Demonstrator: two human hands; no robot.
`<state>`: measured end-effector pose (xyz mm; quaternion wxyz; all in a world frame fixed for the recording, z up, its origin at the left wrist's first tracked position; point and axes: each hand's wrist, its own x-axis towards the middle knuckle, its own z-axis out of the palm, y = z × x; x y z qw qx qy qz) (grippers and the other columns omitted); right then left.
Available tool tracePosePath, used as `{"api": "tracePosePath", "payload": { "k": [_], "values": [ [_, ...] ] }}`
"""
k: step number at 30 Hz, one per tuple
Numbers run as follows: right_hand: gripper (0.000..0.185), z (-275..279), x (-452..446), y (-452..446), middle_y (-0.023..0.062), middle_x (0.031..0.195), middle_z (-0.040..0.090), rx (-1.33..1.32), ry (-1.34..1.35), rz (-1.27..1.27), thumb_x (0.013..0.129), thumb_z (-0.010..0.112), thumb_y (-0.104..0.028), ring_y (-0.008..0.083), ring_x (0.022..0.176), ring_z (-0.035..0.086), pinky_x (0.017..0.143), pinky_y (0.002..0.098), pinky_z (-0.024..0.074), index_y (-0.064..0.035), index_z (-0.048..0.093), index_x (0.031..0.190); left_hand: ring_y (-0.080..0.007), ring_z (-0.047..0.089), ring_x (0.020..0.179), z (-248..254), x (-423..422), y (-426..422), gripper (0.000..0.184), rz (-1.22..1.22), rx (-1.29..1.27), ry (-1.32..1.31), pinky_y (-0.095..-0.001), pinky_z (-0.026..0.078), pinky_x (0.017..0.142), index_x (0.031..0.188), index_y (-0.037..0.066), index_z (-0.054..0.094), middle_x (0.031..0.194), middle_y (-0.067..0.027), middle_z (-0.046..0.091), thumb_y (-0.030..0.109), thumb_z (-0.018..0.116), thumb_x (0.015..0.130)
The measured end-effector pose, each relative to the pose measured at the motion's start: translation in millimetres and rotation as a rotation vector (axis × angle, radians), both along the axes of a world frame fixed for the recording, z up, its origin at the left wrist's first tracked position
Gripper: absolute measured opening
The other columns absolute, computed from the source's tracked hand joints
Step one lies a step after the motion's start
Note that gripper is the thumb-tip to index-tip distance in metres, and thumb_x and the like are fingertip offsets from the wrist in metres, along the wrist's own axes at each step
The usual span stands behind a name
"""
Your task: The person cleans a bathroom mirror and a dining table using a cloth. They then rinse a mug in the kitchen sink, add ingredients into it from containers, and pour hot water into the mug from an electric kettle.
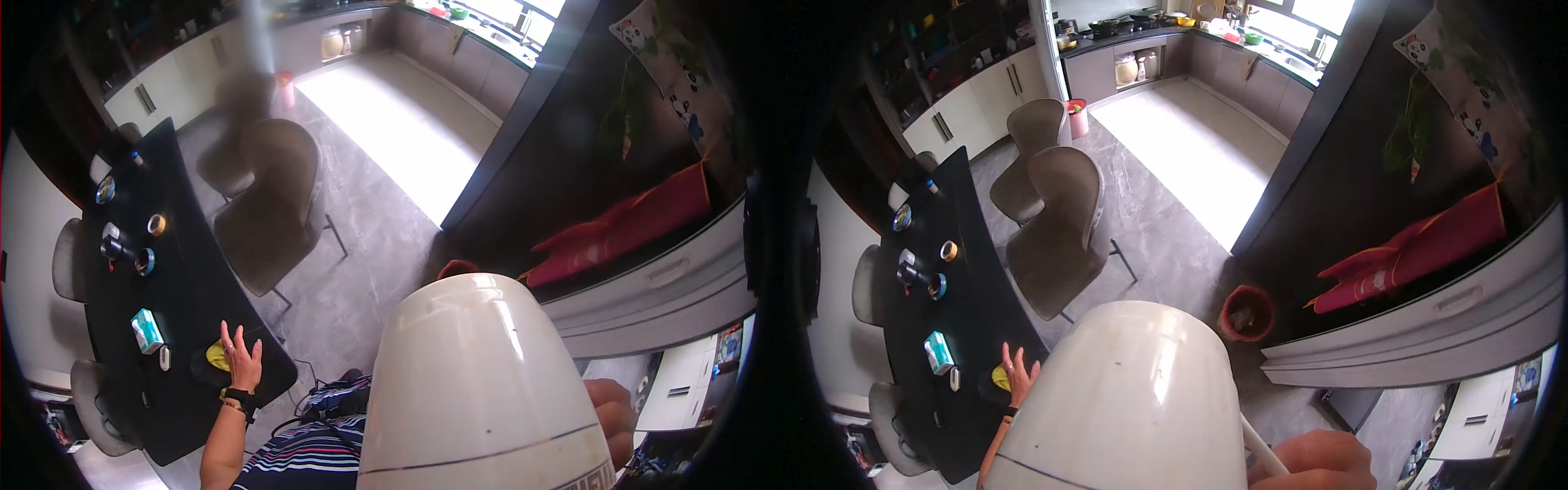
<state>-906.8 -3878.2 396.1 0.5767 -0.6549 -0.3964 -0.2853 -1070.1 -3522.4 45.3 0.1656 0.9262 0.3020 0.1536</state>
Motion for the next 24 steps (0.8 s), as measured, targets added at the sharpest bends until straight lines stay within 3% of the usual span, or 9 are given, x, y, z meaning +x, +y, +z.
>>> {"api": "tracePosePath", "payload": {
  "k": [8, 11, 16, 18, 20, 22, 24],
  "values": [
    [0.03, 20.1, 99.0, -33.5, 0.0038, 0.063, 0.059, -0.046, -0.079, 0.083, 0.087, 0.061, -0.037, 0.0231, 0.06, 0.06, 0.052, 0.0344, 0.0494, -0.0107, 0.05, 0.077, -0.0422, 0.02, 0.134, -5.6, 86.8, -45.1, 0.054, -0.02, -0.045, -0.004, -0.0482, 0.021, 0.11, 0.127, -0.002, 0.041, 0.147, -0.0276, 0.016, 0.017, 0.064, 0.082],
    [0.035, 13.7, 129.6, -33.3, 0.0059, 0.064, 0.057, -0.008, -0.121, 0.03, 0.088, 0.062, -0.039, 0.0227, 0.055, 0.056, 0.044, 0.0312, 0.0461, -0.0091, 0.051, 0.072, -0.0423, 0.02, 0.134, -20.7, 106.3, -43.7, 0.056, -0.009, -0.033, 0.037, -0.0484, 0.02, 0.11, 0.128, -0.002, 0.039, 0.147, -0.0284, 0.015, 0.016, 0.065, 0.082],
    [0.034, 16.6, 182.6, -19.7, 0.0047, 0.062, 0.058, -0.022, -0.116, -0.004, 0.089, 0.059, -0.04, 0.0209, 0.054, 0.056, 0.047, 0.0311, 0.0476, -0.0118, 0.048, 0.073, -0.0419, 0.02, 0.135, -62.6, 130.8, -15.1, 0.056, 0.007, -0.033, 0.014, -0.048, 0.02, 0.11, 0.128, -0.003, 0.039, 0.147, -0.0276, 0.014, 0.015, 0.065, 0.082],
    [0.03, 17.0, 208.7, -13.8, 0.0043, 0.061, 0.057, -0.076, -0.167, 0.031, 0.089, 0.058, -0.037, 0.0196, 0.053, 0.055, 0.047, 0.0302, 0.0462, -0.0117, 0.049, 0.075, -0.042, 0.02, 0.135, -59.6, 160.3, -0.9, 0.055, 0.071, -0.439, -0.183, -0.0476, 0.02, 0.11, 0.127, -0.003, 0.04, 0.147, -0.0271, 0.014, 0.015, 0.065, 0.082],
    [0.027, 16.2, 231.6, -1.5, 0.005, 0.062, 0.056, -0.09, -0.165, 0.036, 0.089, 0.056, -0.032, 0.0193, 0.052, 0.054, 0.046, 0.0297, 0.0449, -0.0109, 0.049, 0.075, -0.042, 0.02, 0.135, -28.8, 193.7, -0.4, 0.054, 0.145, -0.372, -0.105, -0.0469, 0.022, 0.11, 0.127, -0.003, 0.04, 0.148, -0.0261, 0.014, 0.014, 0.064, 0.082],
    [0.023, 16.8, 252.8, 12.5, 0.0057, 0.062, 0.056, -0.109, -0.167, 0.041, 0.089, 0.054, -0.028, 0.0189, 0.052, 0.053, 0.045, 0.0291, 0.0436, -0.0101, 0.049, 0.075, -0.0421, 0.02, 0.135, -44.5, 215.4, 25.1, 0.053, 0.088, -0.103, 0.031, -0.0473, 0.022, 0.11, 0.127, -0.003, 0.04, 0.148, -0.0252, 0.014, 0.013, 0.064, 0.082],
    [0.019, 19.4, 275.1, 28.3, 0.0064, 0.063, 0.055, -0.129, -0.164, 0.043, 0.088, 0.052, -0.023, 0.0186, 0.052, 0.052, 0.044, 0.0285, 0.0424, -0.0093, 0.049, 0.076, -0.0419, 0.02, 0.135, -48.5, 246.5, 53.8, 0.052, 0.072, -0.111, 0.008, -0.0474, 0.022, 0.11, 0.127, -0.003, 0.04, 0.148, -0.0248, 0.013, 0.013, 0.063, 0.083]
  ]
}}
